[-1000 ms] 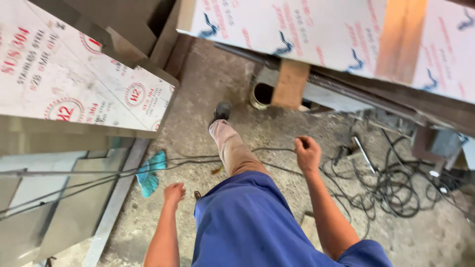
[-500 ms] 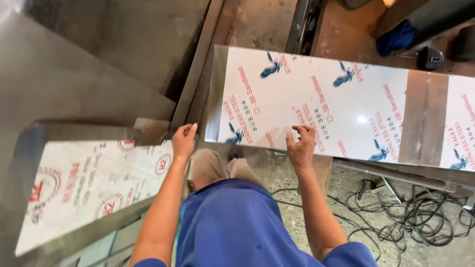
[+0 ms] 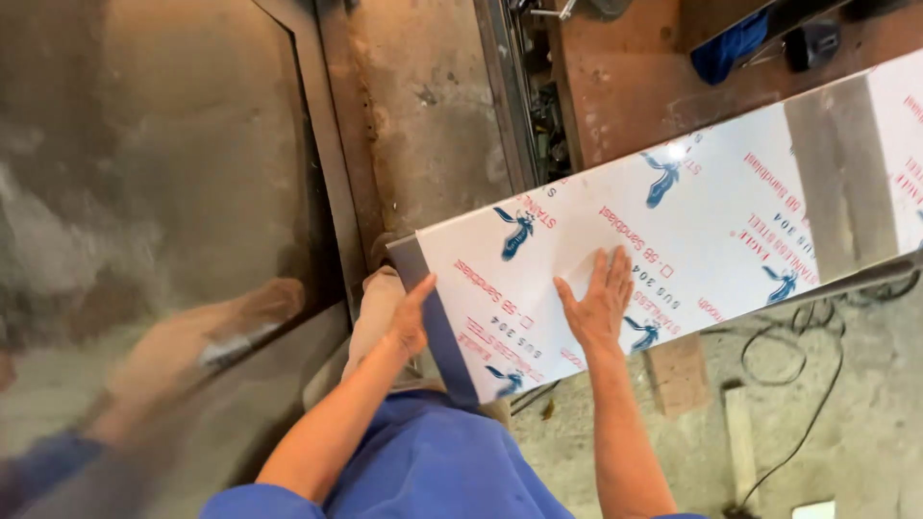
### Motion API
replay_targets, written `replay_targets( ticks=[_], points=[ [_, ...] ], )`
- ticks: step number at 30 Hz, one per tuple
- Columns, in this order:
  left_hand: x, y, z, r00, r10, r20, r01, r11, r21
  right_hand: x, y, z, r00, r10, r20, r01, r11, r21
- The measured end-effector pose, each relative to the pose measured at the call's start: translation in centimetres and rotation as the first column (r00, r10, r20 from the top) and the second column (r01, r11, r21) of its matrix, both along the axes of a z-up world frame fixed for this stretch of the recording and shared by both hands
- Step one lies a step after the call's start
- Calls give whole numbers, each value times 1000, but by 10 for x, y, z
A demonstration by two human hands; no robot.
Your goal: The person positions a stainless steel sheet against a metal frame, clamps it in place with locking pliers, wipes the surface with a cloth, and welds along the seam using an electrode holder, producing sparks.
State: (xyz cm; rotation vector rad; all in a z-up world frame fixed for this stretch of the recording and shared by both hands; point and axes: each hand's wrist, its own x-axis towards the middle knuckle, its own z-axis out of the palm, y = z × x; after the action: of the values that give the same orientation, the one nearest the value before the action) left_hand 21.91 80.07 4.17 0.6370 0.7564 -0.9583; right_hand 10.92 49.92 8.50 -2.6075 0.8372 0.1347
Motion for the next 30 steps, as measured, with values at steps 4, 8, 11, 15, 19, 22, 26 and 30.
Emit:
replay_targets(
  ticks=[4, 8, 11, 15, 19, 22, 26, 30],
  points=[
    [7, -10, 10, 986, -122, 109, 93, 965, 243, 21, 1, 5, 995, -99, 17, 99, 995, 24],
    [-1, -4, -3, 984, -133, 116, 99, 962, 256, 21, -4, 7, 995, -104, 3, 104, 993, 55],
    [0, -7, -2, 979, -139, 151, 98, 963, 250, 29, -12, 7, 993, -114, 5, 114, 992, 63],
    [-10, -8, -42, 968, -164, 188, 123, 969, 214, 32, -14, 2, 987, -158, -9, 159, 986, 58],
    [-21, -8, -78, 952, -199, 231, 130, 950, 283, 41, -5, 2, 983, -184, -15, 184, 982, 31],
    [13, 23, -60, 747, -619, 243, 515, 770, 377, 41, -10, 0, 974, -208, -87, 209, 978, 8],
    [60, 119, -111, -351, -877, 329, 562, 83, 823, 43, -12, -7, 955, -204, -216, 207, 978, -9],
    [144, 207, -196, -9, -999, 51, 239, 47, 970, 66, -22, -18, 916, -273, -293, 279, 960, -20]
  ],
)
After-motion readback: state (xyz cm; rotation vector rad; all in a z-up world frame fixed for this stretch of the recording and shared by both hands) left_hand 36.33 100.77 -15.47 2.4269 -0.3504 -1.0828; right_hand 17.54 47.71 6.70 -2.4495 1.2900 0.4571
